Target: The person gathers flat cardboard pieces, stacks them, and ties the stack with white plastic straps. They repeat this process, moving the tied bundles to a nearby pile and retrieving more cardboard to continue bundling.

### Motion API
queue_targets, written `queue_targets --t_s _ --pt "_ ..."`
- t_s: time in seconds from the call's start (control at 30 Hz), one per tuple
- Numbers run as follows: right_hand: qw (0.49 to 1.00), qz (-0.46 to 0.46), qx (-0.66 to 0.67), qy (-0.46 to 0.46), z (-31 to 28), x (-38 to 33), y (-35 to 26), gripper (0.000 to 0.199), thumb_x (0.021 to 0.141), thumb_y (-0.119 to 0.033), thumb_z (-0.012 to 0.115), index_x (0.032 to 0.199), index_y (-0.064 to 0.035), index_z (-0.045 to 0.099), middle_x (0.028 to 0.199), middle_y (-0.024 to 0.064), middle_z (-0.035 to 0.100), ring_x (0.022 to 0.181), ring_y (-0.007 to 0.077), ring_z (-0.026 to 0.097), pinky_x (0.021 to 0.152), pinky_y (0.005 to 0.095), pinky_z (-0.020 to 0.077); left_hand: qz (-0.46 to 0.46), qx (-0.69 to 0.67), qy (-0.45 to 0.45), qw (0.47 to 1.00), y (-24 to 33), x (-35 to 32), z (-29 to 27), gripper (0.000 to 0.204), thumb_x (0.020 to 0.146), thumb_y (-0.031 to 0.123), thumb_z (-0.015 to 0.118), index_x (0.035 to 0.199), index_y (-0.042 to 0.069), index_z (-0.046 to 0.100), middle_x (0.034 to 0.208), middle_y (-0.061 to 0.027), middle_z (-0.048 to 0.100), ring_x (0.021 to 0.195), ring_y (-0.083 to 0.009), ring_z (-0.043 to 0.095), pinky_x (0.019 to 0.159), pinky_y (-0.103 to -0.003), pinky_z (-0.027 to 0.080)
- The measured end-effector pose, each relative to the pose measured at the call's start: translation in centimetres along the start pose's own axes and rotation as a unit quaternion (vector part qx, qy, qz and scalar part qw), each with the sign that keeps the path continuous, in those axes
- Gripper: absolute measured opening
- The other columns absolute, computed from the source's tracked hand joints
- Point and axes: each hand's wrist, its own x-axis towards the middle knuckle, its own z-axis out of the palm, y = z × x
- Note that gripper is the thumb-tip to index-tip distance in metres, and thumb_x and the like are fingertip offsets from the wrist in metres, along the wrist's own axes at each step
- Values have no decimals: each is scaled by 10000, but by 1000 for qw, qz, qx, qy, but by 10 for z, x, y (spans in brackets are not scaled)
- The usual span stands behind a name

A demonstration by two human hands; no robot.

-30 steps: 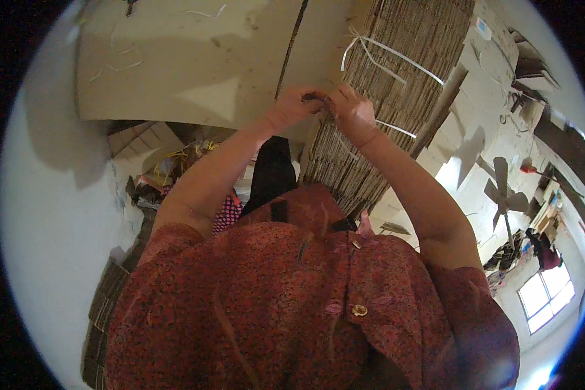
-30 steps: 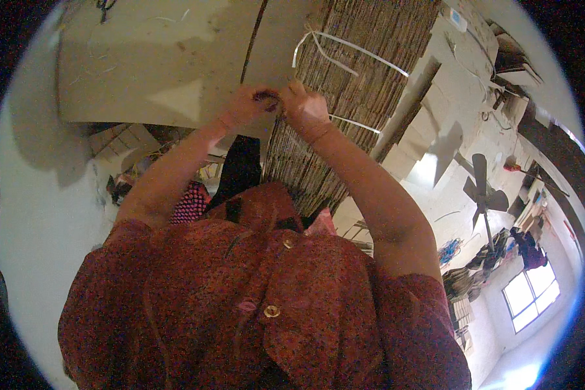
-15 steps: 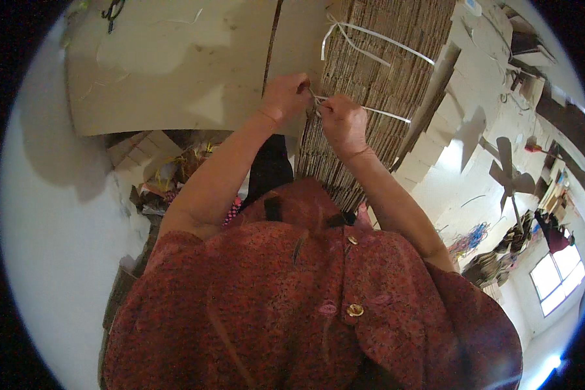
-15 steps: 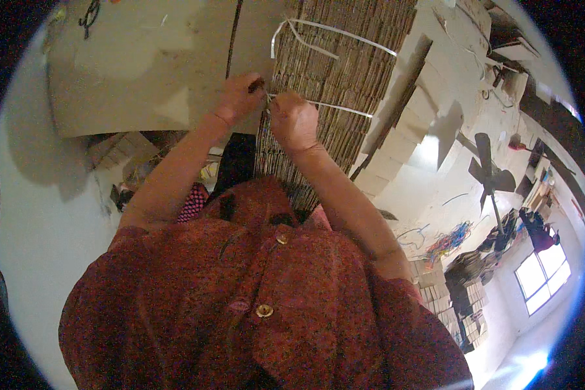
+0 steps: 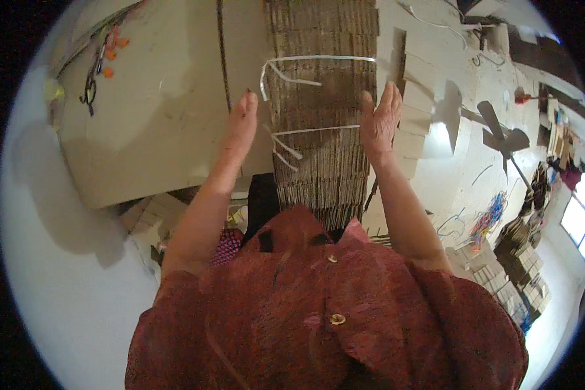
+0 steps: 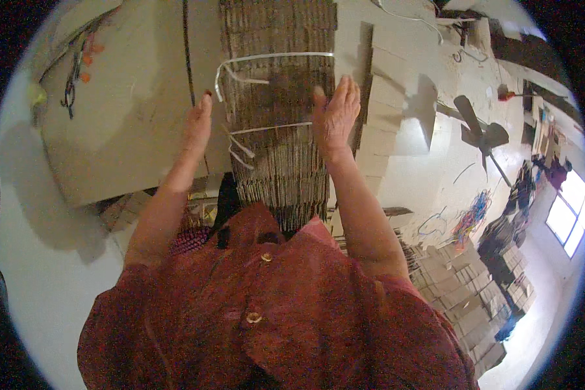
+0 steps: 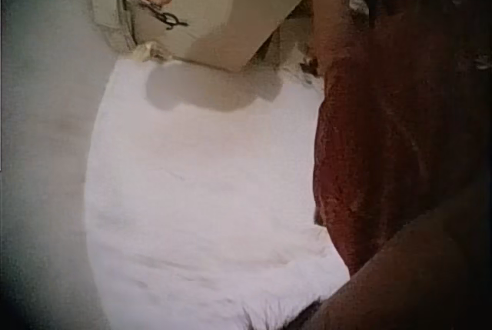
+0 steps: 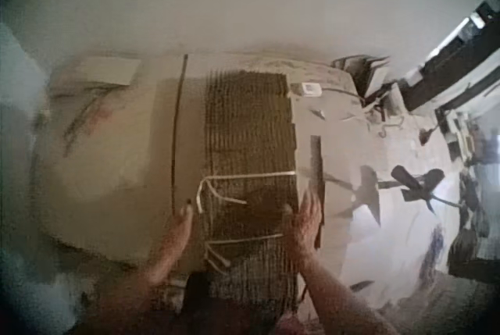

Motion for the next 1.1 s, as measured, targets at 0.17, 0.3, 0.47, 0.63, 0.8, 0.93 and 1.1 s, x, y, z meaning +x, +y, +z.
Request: queue_targets --t_s 0.17,0.3,0.47,0.63,0.8,0.93,1.1 --pt "854 369 244 -273 15 -11 -2 534 813 -407 481 1156 -13 373 1009 244 528 962 419 473 817 442 383 -57 -75 -78 992 21 1 44 701 825 551 367 1230 -20 365 1196 -169 437 1102 -261 418 898 -345 327" --pt "776 436 401 -214 23 -13 7 597 771 -418 558 1185 -21 394 956 177 579 889 300 546 776 376 415 -133 -146 -94 976 15 4 39 769 799 596 372 1305 29 256 1330 -128 281 1195 -260 303 946 -424 264" --pt "726 413 459 -303 -12 5 10 596 719 -471 590 1076 -1 507 901 162 601 844 260 569 753 349 427 -207 -155 -82 963 43 -14 26 823 784 618 376 1335 46 161 1377 -120 177 1255 -258 195 985 -454 191" --pt "748 375 484 -258 -65 5 12 629 701 -440 608 1101 27 475 901 193 598 841 258 575 759 351 429 -97 -141 -71 983 31 -31 5 821 797 606 361 1343 56 90 1390 -111 116 1263 -261 171 1000 -436 177" --pt "758 360 511 -187 -126 4 18 707 728 -384 617 1218 54 356 1058 207 544 981 216 520 854 313 384 -51 -196 -63 977 65 -67 -10 725 841 530 341 1336 55 105 1380 -117 138 1252 -262 189 1005 -397 193" --pt "751 343 557 -93 -167 -6 27 703 760 -322 594 1272 43 280 1236 157 421 1110 193 408 924 308 324 1 -131 8 991 113 -89 -7 560 869 426 373 1249 31 259 1264 -124 281 1141 -230 313 972 -348 238" --pt "629 394 669 40 -240 -35 25 613 762 -278 591 1237 27 351 1163 113 476 1063 155 422 915 277 321 251 51 -156 954 74 -11 -62 268 812 181 491 1004 26 387 925 -76 353 832 -177 384 777 -285 350"
